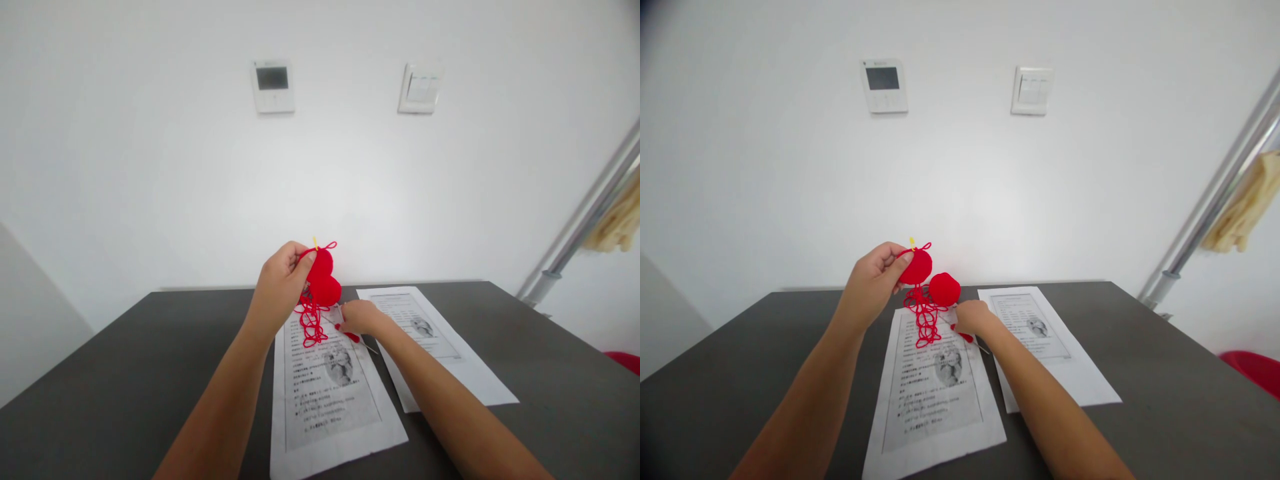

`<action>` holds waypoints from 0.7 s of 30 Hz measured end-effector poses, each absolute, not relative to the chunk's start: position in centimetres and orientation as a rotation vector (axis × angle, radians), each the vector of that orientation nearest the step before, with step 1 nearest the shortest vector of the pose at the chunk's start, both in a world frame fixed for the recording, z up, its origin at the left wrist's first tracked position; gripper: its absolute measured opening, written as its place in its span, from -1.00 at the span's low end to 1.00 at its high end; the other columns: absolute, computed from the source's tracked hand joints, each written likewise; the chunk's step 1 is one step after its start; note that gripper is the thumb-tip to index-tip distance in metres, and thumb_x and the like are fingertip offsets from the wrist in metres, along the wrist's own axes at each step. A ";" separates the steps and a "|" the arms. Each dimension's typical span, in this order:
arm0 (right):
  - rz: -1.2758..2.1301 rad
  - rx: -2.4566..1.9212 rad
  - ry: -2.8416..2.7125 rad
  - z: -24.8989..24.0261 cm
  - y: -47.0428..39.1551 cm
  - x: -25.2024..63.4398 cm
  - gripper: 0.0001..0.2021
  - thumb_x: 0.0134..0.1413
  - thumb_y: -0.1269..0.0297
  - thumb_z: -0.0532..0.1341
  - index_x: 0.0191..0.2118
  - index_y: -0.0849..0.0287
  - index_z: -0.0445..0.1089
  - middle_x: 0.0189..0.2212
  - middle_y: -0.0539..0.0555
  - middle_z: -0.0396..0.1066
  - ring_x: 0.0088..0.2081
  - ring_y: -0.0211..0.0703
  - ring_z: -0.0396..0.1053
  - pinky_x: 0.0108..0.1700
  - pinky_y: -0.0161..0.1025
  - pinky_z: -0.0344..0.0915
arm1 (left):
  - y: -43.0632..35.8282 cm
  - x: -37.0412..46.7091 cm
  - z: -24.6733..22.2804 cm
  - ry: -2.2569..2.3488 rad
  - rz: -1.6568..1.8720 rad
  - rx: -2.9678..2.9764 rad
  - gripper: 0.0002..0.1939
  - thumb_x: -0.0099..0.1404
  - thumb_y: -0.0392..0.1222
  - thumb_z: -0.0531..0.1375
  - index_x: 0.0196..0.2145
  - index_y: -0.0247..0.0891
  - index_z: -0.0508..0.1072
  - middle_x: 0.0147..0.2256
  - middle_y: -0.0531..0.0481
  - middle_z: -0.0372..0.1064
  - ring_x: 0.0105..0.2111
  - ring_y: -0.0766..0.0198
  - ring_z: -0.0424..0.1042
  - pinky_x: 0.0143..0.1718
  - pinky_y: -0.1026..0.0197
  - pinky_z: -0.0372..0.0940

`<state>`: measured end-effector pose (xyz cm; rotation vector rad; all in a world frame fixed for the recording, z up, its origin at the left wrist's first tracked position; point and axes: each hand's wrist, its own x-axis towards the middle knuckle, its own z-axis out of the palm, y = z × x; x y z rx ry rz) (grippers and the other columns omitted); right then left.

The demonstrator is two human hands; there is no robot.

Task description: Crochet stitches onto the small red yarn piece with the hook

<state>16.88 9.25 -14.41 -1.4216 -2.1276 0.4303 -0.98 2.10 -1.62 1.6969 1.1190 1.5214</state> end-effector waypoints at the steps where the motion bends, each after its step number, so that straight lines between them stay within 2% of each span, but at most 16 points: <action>1: 0.485 -1.420 -2.144 -14.8 9.3 16.9 -0.66 0.28 0.18 0.28 0.11 0.14 0.39 0.09 0.14 0.42 0.04 0.04 0.46 0.01 -0.01 0.47 | 2.1 -1.0 -1.6 1.120 1.518 1.697 -0.83 0.27 -0.11 0.17 -0.42 -0.23 0.40 -0.63 0.18 0.27 -0.65 0.40 0.17 -0.61 0.33 0.04; 7: 0.697 -1.481 -2.205 -15.3 9.6 17.1 -0.68 0.30 0.19 0.26 0.11 0.12 0.39 0.10 0.15 0.41 0.03 0.00 0.46 0.01 -0.01 0.47 | 2.3 -1.0 -1.9 1.107 1.508 1.705 -0.83 0.27 -0.09 0.18 -0.42 -0.22 0.40 -0.63 0.18 0.26 -0.65 0.39 0.17 -0.60 0.32 0.05; 12: 0.777 -1.501 -2.061 -12.9 10.2 18.5 -0.67 0.29 0.19 0.27 0.12 0.12 0.38 0.09 0.14 0.41 0.04 0.01 0.46 0.01 -0.01 0.47 | 2.9 -0.8 -2.1 1.120 1.515 1.683 -0.83 0.25 -0.10 0.18 -0.43 -0.23 0.40 -0.63 0.17 0.28 -0.66 0.40 0.16 -0.61 0.32 0.04; 14: 0.802 -1.468 -1.966 -11.3 10.2 19.2 -0.66 0.32 0.18 0.24 0.12 0.18 0.37 0.09 0.17 0.42 -0.01 -0.01 0.47 0.00 0.03 0.48 | 3.3 -0.7 -2.2 1.126 1.520 1.647 -0.82 0.23 -0.09 0.19 -0.45 -0.23 0.39 -0.63 0.17 0.28 -0.66 0.41 0.16 -0.61 0.33 0.04; 15: 0.812 -1.430 -1.910 -10.4 10.2 19.6 -0.69 0.31 0.18 0.25 0.09 0.20 0.39 0.02 0.15 0.45 -0.06 -0.05 0.49 -0.05 -0.01 0.49 | 3.5 -0.7 -2.3 1.128 1.519 1.616 -0.81 0.21 -0.08 0.20 -0.45 -0.23 0.39 -0.64 0.17 0.28 -0.66 0.41 0.16 -0.61 0.33 0.05; 16: 0.823 -1.376 -1.846 -9.6 10.2 19.9 -0.73 0.23 0.27 0.29 0.03 0.19 0.42 -0.19 0.08 0.51 -0.22 -0.11 0.50 -0.14 -0.09 0.48 | 3.8 -0.6 -2.4 1.130 1.518 1.579 -0.81 0.19 -0.07 0.21 -0.46 -0.23 0.39 -0.65 0.17 0.27 -0.66 0.41 0.17 -0.61 0.34 0.05; 18: 0.865 -1.223 -1.709 -7.7 10.1 20.1 -0.75 0.13 0.38 0.25 -0.05 0.12 0.43 -0.52 -0.10 0.40 -0.51 -0.25 0.37 -0.33 -0.24 0.39 | 4.5 -0.4 -2.5 1.132 1.514 1.511 -0.80 0.15 -0.05 0.23 -0.46 -0.23 0.39 -0.66 0.17 0.27 -0.68 0.41 0.17 -0.62 0.34 0.06; 19: 0.887 -1.136 -1.629 -6.8 10.1 20.1 -0.79 0.12 0.37 0.19 -0.11 0.12 0.43 -0.57 -0.13 0.34 -0.58 -0.29 0.30 -0.41 -0.27 0.33 | 5.0 -0.2 -2.4 1.131 1.510 1.489 -0.79 0.12 -0.04 0.24 -0.46 -0.23 0.38 -0.66 0.16 0.28 -0.69 0.41 0.17 -0.63 0.34 0.06; 21: 0.922 -0.958 -1.471 -5.1 9.8 19.9 -0.82 0.09 0.29 0.12 -0.23 0.16 0.43 -0.53 -0.07 0.37 -0.57 -0.32 0.27 -0.43 -0.29 0.29 | 5.8 0.1 -2.2 1.121 1.509 1.475 -0.78 0.08 -0.03 0.26 -0.46 -0.23 0.38 -0.66 0.15 0.30 -0.70 0.41 0.18 -0.64 0.34 0.07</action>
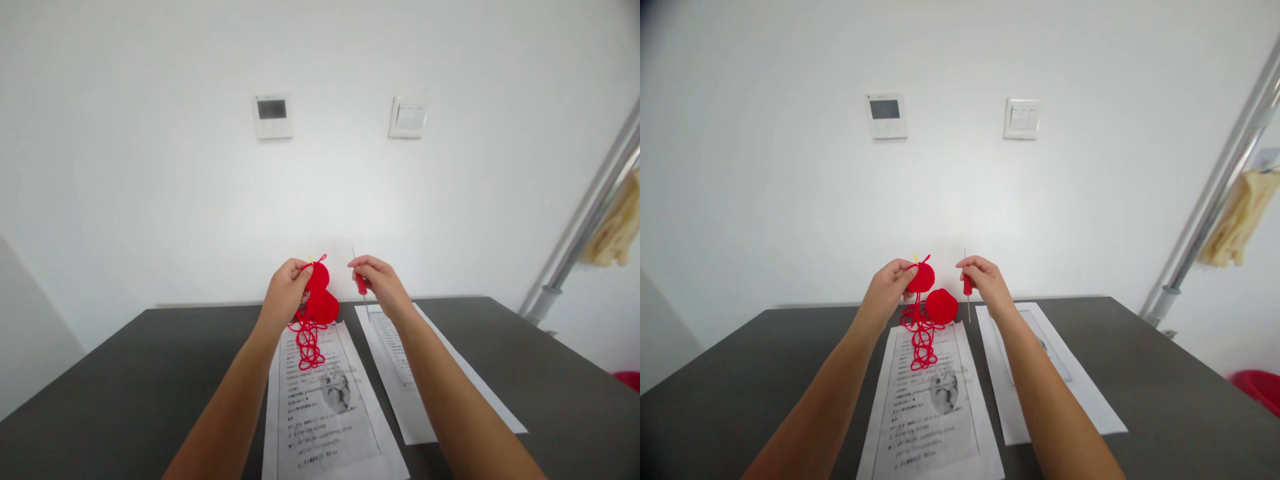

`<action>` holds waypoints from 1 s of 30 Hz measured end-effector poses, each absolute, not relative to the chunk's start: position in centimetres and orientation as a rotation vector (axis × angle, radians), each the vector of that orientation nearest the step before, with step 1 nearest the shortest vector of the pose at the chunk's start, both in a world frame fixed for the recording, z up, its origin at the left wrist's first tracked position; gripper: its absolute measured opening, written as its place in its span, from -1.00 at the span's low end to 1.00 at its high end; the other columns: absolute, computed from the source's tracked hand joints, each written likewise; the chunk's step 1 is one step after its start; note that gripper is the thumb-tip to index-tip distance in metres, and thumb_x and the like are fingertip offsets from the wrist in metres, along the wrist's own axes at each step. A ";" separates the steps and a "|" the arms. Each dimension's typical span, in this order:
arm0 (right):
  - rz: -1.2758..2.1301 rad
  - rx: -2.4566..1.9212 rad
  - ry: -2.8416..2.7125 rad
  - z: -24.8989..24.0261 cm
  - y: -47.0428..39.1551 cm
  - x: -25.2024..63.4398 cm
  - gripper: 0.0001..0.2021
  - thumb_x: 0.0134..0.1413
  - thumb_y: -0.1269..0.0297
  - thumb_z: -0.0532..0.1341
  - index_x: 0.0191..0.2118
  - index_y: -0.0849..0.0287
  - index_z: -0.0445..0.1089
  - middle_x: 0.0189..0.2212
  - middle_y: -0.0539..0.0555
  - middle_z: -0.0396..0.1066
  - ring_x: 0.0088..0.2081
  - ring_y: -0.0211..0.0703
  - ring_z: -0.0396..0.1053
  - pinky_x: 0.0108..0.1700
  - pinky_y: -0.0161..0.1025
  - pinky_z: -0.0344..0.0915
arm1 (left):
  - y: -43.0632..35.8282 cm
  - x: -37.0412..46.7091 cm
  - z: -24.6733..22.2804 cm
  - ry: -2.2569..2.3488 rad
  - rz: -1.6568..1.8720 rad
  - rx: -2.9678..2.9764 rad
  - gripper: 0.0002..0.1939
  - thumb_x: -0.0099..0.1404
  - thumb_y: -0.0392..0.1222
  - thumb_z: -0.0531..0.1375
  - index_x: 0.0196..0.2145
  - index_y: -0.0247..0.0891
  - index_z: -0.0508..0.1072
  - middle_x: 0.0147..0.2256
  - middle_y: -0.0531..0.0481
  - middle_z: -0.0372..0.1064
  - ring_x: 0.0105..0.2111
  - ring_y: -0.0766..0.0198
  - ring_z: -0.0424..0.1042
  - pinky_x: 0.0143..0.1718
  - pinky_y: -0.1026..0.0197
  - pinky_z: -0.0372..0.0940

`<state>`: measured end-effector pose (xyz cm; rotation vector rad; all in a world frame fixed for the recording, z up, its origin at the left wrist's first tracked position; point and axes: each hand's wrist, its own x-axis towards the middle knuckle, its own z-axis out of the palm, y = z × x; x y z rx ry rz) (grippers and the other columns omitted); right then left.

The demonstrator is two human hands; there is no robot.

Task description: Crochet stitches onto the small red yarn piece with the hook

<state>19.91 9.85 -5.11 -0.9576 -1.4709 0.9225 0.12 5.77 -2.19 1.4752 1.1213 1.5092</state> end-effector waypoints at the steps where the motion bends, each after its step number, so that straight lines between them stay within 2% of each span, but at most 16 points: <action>1: 0.941 -0.872 -1.403 -4.4 9.7 19.7 -0.80 0.08 0.25 0.11 -0.25 0.16 0.44 -0.50 -0.03 0.39 -0.53 -0.30 0.30 -0.42 -0.29 0.30 | 6.1 0.3 -2.0 1.114 1.510 1.473 -0.78 0.07 -0.04 0.26 -0.45 -0.24 0.38 -0.65 0.14 0.31 -0.70 0.41 0.18 -0.64 0.34 0.07; 5: 1.016 -0.606 -1.230 -2.4 8.0 18.7 -0.71 -0.11 0.23 0.25 -0.19 0.11 0.49 -0.41 -0.01 0.44 -0.38 -0.25 0.38 -0.34 -0.28 0.38 | 6.4 1.0 -1.3 1.076 1.526 1.482 -0.80 0.07 -0.06 0.24 -0.45 -0.24 0.38 -0.63 0.13 0.32 -0.69 0.42 0.18 -0.64 0.34 0.08; 8: 1.187 -0.336 -1.058 -2.1 6.2 17.6 -0.71 -0.18 0.33 0.37 -0.21 0.12 0.54 -0.42 -0.01 0.44 -0.39 -0.27 0.36 -0.39 -0.33 0.35 | 5.8 1.2 -1.2 1.044 1.543 1.485 -0.81 0.09 -0.07 0.23 -0.45 -0.23 0.37 -0.60 0.13 0.32 -0.67 0.43 0.16 -0.64 0.35 0.07; 10: 1.213 -0.271 -1.034 -2.1 5.3 17.0 -0.75 -0.18 0.33 0.40 -0.26 0.14 0.55 -0.47 -0.02 0.42 -0.42 -0.28 0.33 -0.45 -0.35 0.29 | 5.4 1.0 -1.3 1.040 1.552 1.489 -0.82 0.10 -0.07 0.23 -0.46 -0.23 0.38 -0.60 0.13 0.32 -0.66 0.42 0.17 -0.64 0.35 0.07; 12: 1.196 -0.276 -1.053 -2.3 4.8 16.4 -0.81 -0.08 0.18 0.39 -0.32 0.15 0.53 -0.53 -0.02 0.38 -0.49 -0.28 0.28 -0.51 -0.34 0.21 | 5.1 0.6 -1.3 1.050 1.559 1.501 -0.83 0.09 -0.09 0.24 -0.47 -0.23 0.38 -0.61 0.13 0.32 -0.64 0.40 0.22 -0.64 0.36 0.08; 15: 1.168 -0.327 -1.063 -2.4 4.6 15.9 -0.67 0.01 -0.04 0.34 -0.48 0.12 0.40 -0.64 -0.06 0.28 -0.59 -0.30 0.15 -0.58 -0.32 0.08 | 5.0 -0.2 -1.1 1.060 1.569 1.513 -0.83 0.07 -0.09 0.25 -0.50 -0.22 0.37 -0.62 0.14 0.32 -0.62 0.36 0.27 -0.63 0.35 0.12; 17: 1.160 -0.340 -1.067 -2.5 4.6 15.5 -0.59 0.04 -0.10 0.33 -0.54 0.12 0.31 -0.69 -0.09 0.20 -0.63 -0.32 0.09 -0.60 -0.33 0.02 | 4.9 -0.7 -1.0 1.077 1.565 1.510 -0.82 0.06 -0.08 0.26 -0.50 -0.21 0.37 -0.62 0.14 0.32 -0.62 0.36 0.28 -0.63 0.35 0.13; 24: 1.174 -0.336 -1.067 -2.7 4.3 14.9 -0.56 0.00 -0.11 0.37 -0.59 0.14 0.33 -0.73 -0.10 0.21 -0.66 -0.35 0.11 -0.62 -0.36 0.00 | 4.5 -1.0 -0.9 1.079 1.510 1.549 -0.82 0.08 -0.08 0.25 -0.50 -0.22 0.38 -0.61 0.14 0.34 -0.61 0.37 0.28 -0.60 0.35 0.13; 30: 1.129 -0.360 -1.100 -2.9 4.3 14.8 -0.58 0.07 -0.07 0.31 -0.58 0.14 0.30 -0.73 -0.11 0.22 -0.67 -0.37 0.10 -0.61 -0.36 0.02 | 4.7 -1.3 -0.9 1.064 1.543 1.541 -0.80 0.05 -0.07 0.28 -0.50 -0.23 0.39 -0.63 0.13 0.33 -0.63 0.37 0.24 -0.62 0.34 0.08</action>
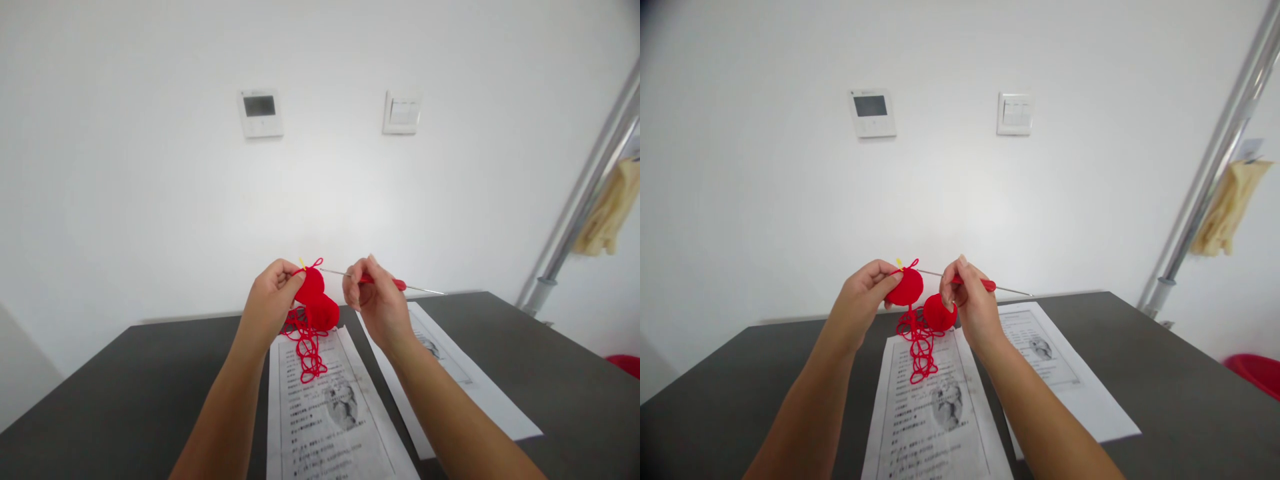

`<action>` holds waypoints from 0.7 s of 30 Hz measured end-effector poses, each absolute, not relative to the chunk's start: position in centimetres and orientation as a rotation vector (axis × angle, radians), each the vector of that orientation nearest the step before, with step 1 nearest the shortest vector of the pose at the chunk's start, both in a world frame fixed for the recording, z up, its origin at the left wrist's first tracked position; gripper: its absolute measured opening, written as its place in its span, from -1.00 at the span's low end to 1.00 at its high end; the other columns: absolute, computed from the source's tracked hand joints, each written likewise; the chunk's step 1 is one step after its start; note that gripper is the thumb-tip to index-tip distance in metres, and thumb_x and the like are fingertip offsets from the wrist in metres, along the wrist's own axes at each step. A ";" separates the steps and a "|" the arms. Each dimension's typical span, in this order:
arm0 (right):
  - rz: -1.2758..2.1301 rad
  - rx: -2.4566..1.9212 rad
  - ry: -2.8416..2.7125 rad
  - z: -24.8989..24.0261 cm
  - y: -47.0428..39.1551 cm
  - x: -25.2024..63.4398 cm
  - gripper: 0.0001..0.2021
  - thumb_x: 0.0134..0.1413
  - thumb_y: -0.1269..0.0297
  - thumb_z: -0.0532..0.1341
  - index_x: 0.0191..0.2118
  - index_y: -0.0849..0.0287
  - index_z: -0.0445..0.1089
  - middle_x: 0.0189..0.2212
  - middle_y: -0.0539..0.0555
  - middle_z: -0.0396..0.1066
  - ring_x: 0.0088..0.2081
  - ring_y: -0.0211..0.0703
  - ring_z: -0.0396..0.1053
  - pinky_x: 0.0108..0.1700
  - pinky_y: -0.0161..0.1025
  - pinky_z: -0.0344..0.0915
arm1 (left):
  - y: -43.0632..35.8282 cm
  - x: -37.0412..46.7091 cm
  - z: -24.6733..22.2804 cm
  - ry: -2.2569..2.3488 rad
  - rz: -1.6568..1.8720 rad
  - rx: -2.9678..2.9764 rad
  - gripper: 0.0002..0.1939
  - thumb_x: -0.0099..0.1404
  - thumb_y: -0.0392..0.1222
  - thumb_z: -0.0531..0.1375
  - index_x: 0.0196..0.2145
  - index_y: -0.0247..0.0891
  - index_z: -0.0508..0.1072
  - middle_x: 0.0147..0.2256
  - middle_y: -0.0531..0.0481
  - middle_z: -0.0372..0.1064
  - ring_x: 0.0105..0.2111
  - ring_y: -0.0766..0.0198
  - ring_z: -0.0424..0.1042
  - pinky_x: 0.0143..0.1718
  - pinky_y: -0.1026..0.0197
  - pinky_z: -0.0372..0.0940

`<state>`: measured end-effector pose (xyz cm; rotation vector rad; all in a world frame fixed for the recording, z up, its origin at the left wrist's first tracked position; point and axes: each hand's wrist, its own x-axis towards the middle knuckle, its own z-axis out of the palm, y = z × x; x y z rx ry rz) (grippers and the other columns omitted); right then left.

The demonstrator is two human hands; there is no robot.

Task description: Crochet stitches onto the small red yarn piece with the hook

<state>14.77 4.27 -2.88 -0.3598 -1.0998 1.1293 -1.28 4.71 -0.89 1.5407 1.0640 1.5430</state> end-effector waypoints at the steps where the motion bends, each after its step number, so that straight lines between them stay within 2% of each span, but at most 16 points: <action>1: 1.137 -0.370 -1.096 -2.9 4.3 14.8 -0.62 0.04 -0.03 0.34 -0.55 0.14 0.32 -0.71 -0.11 0.25 -0.66 -0.38 0.11 -0.60 -0.36 0.04 | 4.8 -1.4 -0.9 1.066 1.565 1.536 -0.81 0.05 -0.08 0.28 -0.50 -0.23 0.39 -0.63 0.13 0.33 -0.64 0.37 0.23 -0.63 0.34 0.08; 4: 1.165 -0.414 -1.089 -3.1 4.4 14.8 -0.73 -0.13 0.15 0.45 -0.40 0.14 0.40 -0.58 -0.07 0.43 -0.57 -0.34 0.27 -0.51 -0.37 0.19 | 4.9 -1.6 -1.0 1.071 1.662 1.513 -0.83 0.06 -0.10 0.28 -0.50 -0.23 0.39 -0.62 0.13 0.32 -0.64 0.39 0.21 -0.62 0.33 0.10; 6: 1.155 -0.471 -1.144 -3.3 4.5 14.9 -0.70 -0.12 0.10 0.45 -0.34 0.15 0.43 -0.56 -0.04 0.46 -0.56 -0.30 0.30 -0.49 -0.34 0.22 | 5.0 -1.8 -1.0 1.070 1.720 1.503 -0.85 0.07 -0.12 0.27 -0.49 -0.23 0.40 -0.61 0.13 0.33 -0.63 0.39 0.21 -0.61 0.33 0.10; 9: 1.085 -0.627 -1.319 -3.4 4.5 15.2 -0.57 0.07 -0.14 0.28 -0.49 0.16 0.43 -0.70 -0.07 0.29 -0.65 -0.32 0.15 -0.59 -0.32 0.08 | 5.0 -1.9 -1.1 1.070 1.724 1.519 -0.85 0.08 -0.12 0.27 -0.49 -0.23 0.40 -0.60 0.13 0.33 -0.63 0.39 0.20 -0.60 0.32 0.09; 11: 1.017 -0.703 -1.428 -3.4 4.4 15.2 -0.49 0.15 -0.19 0.20 -0.57 0.16 0.39 -0.70 -0.07 0.22 -0.64 -0.32 0.12 -0.59 -0.31 0.04 | 5.1 -1.8 -1.2 1.072 1.704 1.538 -0.84 0.09 -0.12 0.27 -0.49 -0.24 0.40 -0.60 0.13 0.33 -0.62 0.39 0.20 -0.59 0.32 0.10; 13: 0.988 -0.713 -1.486 -3.3 4.3 15.2 -0.53 0.15 -0.18 0.20 -0.51 0.15 0.41 -0.65 -0.07 0.23 -0.61 -0.31 0.13 -0.56 -0.32 0.06 | 5.1 -1.8 -1.3 1.082 1.698 1.550 -0.84 0.10 -0.12 0.27 -0.48 -0.24 0.41 -0.58 0.12 0.35 -0.59 0.37 0.23 -0.57 0.32 0.13; 16: 1.026 -0.695 -1.504 -3.2 4.2 15.0 -0.59 0.15 -0.16 0.21 -0.33 0.14 0.43 -0.66 -0.13 0.21 -0.64 -0.34 0.03 -0.58 -0.34 -0.03 | 5.2 -1.7 -1.4 1.085 1.698 1.545 -0.84 0.11 -0.12 0.28 -0.47 -0.25 0.43 -0.56 0.11 0.37 -0.56 0.37 0.25 -0.54 0.32 0.15; 19: 0.991 -0.681 -1.514 -3.2 4.1 14.9 -0.51 0.21 -0.23 0.11 -0.33 0.16 0.42 -0.72 -0.18 0.09 -0.67 -0.35 -0.07 -0.60 -0.32 -0.12 | 5.2 -1.6 -1.3 1.041 1.667 1.523 -0.84 0.10 -0.11 0.30 -0.45 -0.25 0.46 -0.56 0.11 0.36 -0.60 0.39 0.21 -0.57 0.32 0.12; 21: 0.973 -0.665 -1.495 -3.1 4.0 15.0 -0.50 0.24 -0.22 0.08 -0.34 0.16 0.42 -0.72 -0.18 0.09 -0.68 -0.36 -0.08 -0.60 -0.31 -0.13 | 5.1 -1.4 -1.3 1.013 1.643 1.512 -0.83 0.09 -0.11 0.31 -0.43 -0.26 0.47 -0.56 0.10 0.37 -0.61 0.39 0.21 -0.58 0.32 0.12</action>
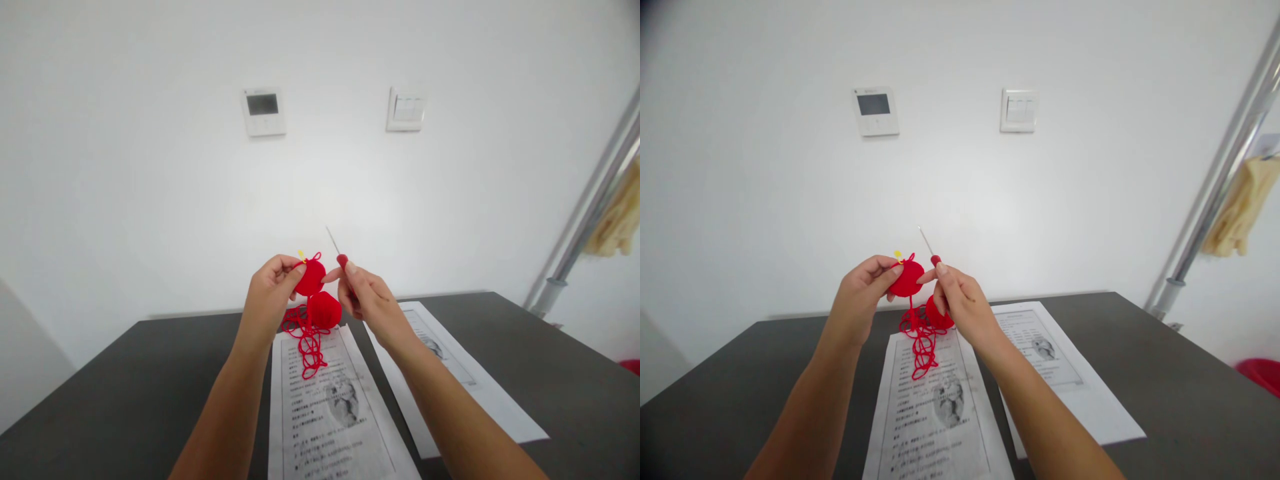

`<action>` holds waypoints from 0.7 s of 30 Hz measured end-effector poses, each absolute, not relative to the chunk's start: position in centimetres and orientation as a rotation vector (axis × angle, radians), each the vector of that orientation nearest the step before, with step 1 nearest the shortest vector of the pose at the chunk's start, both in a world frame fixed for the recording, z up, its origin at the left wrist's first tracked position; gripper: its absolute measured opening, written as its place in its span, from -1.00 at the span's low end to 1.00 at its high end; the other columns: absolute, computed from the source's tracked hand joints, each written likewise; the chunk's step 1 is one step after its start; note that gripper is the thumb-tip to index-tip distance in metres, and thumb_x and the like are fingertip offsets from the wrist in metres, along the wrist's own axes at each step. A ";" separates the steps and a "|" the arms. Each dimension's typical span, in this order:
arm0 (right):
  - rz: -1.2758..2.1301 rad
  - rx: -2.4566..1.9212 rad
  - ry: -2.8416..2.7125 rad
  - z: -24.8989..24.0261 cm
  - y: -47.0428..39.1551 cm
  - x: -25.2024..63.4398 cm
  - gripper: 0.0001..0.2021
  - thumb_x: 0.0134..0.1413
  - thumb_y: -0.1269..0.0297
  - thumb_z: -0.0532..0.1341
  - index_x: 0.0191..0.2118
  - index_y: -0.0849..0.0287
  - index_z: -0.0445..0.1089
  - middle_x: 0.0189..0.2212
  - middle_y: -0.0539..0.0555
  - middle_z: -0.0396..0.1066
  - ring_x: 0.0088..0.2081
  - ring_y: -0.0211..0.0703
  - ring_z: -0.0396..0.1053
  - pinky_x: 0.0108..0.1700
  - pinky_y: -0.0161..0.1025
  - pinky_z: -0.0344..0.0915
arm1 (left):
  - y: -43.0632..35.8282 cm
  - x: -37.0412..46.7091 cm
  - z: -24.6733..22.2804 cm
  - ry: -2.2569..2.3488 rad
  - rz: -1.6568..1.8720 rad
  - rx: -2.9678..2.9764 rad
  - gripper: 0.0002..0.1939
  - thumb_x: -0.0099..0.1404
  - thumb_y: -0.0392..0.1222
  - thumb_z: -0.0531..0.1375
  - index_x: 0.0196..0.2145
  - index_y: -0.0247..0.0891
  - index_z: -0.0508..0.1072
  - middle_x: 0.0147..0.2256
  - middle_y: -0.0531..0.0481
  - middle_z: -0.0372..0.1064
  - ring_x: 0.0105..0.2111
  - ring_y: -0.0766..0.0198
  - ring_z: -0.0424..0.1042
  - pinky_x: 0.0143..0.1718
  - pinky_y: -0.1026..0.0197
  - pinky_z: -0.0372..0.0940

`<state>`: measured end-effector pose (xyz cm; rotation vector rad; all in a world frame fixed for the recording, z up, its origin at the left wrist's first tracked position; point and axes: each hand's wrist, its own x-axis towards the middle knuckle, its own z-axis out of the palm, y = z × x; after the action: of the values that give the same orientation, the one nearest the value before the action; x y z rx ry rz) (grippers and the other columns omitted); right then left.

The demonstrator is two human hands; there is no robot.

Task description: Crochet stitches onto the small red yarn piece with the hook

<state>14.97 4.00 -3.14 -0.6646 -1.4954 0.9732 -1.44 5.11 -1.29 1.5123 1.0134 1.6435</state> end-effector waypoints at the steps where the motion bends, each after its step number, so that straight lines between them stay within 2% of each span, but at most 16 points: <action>1: 0.969 -0.664 -1.474 -3.1 4.0 15.0 -0.54 0.24 -0.19 0.11 -0.33 0.15 0.42 -0.70 -0.18 0.10 -0.67 -0.36 -0.08 -0.60 -0.32 -0.13 | 5.0 -1.3 -1.2 1.005 1.635 1.507 -0.83 0.08 -0.11 0.32 -0.42 -0.26 0.47 -0.55 0.10 0.38 -0.60 0.39 0.22 -0.58 0.32 0.13; 4: 0.901 -0.721 -1.391 -3.2 4.0 15.1 -0.71 0.12 -0.02 0.28 -0.28 0.13 0.39 -0.67 -0.21 0.08 -0.65 -0.37 -0.06 -0.59 -0.34 -0.09 | 4.7 -0.9 -1.1 0.984 1.595 1.492 -0.81 0.06 -0.11 0.33 -0.41 -0.25 0.47 -0.53 0.09 0.40 -0.58 0.38 0.27 -0.58 0.33 0.16; 7: 0.841 -0.753 -1.379 -3.2 4.1 15.0 -0.72 0.02 0.09 0.36 -0.22 0.12 0.41 -0.66 -0.22 0.07 -0.63 -0.35 0.00 -0.56 -0.34 -0.01 | 4.1 -0.4 -0.9 0.960 1.531 1.483 -0.81 0.03 -0.12 0.33 -0.45 -0.25 0.44 -0.58 0.12 0.36 -0.61 0.38 0.27 -0.59 0.33 0.18; 10: 0.831 -0.716 -1.385 -3.1 3.9 14.9 -0.73 0.13 0.02 0.28 -0.28 0.14 0.43 -0.68 -0.20 0.09 -0.63 -0.35 0.01 -0.56 -0.33 0.01 | 3.9 -0.2 -0.9 0.947 1.500 1.477 -0.81 0.02 -0.12 0.33 -0.47 -0.25 0.43 -0.62 0.14 0.32 -0.62 0.37 0.29 -0.57 0.32 0.21; 12: 0.840 -0.700 -1.385 -3.0 3.7 14.9 -0.65 0.23 -0.05 0.17 -0.28 0.17 0.46 -0.70 -0.18 0.11 -0.65 -0.36 -0.01 -0.58 -0.33 -0.01 | 4.0 -0.3 -0.9 0.929 1.528 1.457 -0.81 0.03 -0.13 0.34 -0.45 -0.25 0.43 -0.59 0.12 0.37 -0.60 0.37 0.31 -0.56 0.33 0.22; 14: 0.881 -0.691 -1.385 -2.9 3.5 14.9 -0.63 0.24 -0.05 0.16 -0.13 0.18 0.47 -0.71 -0.17 0.18 -0.68 -0.37 -0.03 -0.62 -0.33 -0.04 | 4.2 -0.4 -0.9 0.892 1.575 1.404 -0.80 0.03 -0.14 0.34 -0.44 -0.26 0.43 -0.56 0.11 0.39 -0.60 0.40 0.29 -0.59 0.35 0.20; 17: 0.966 -0.655 -1.339 -2.9 3.3 15.0 -0.52 0.18 0.06 0.25 0.18 0.06 0.30 -0.63 -0.16 0.38 -0.73 -0.39 -0.06 -0.68 -0.36 -0.08 | 4.3 -0.6 -0.8 0.830 1.617 1.312 -0.79 0.00 -0.16 0.35 -0.44 -0.26 0.42 -0.56 0.11 0.38 -0.64 0.43 0.23 -0.64 0.36 0.14; 19: 1.010 -0.598 -1.295 -2.8 3.3 15.1 -0.58 0.17 0.10 0.24 0.12 0.03 0.30 -0.55 -0.11 0.49 -0.75 -0.40 -0.03 -0.72 -0.37 -0.07 | 4.3 -0.7 -0.6 0.820 1.615 1.290 -0.79 -0.02 -0.16 0.35 -0.44 -0.26 0.42 -0.56 0.10 0.38 -0.65 0.43 0.22 -0.66 0.36 0.13; 21: 1.080 -0.510 -1.277 -2.6 3.3 15.3 -0.73 0.14 0.08 0.20 -0.10 0.08 0.37 -0.50 -0.01 0.55 -0.71 -0.34 0.17 -0.71 -0.36 0.02 | 4.2 -0.8 -0.5 0.828 1.612 1.292 -0.78 -0.03 -0.17 0.36 -0.45 -0.27 0.41 -0.56 0.10 0.39 -0.64 0.42 0.25 -0.65 0.36 0.14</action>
<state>15.29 3.26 -2.56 -0.5098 -1.2774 1.0804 -0.83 4.16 -0.47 1.2917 0.8281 1.6121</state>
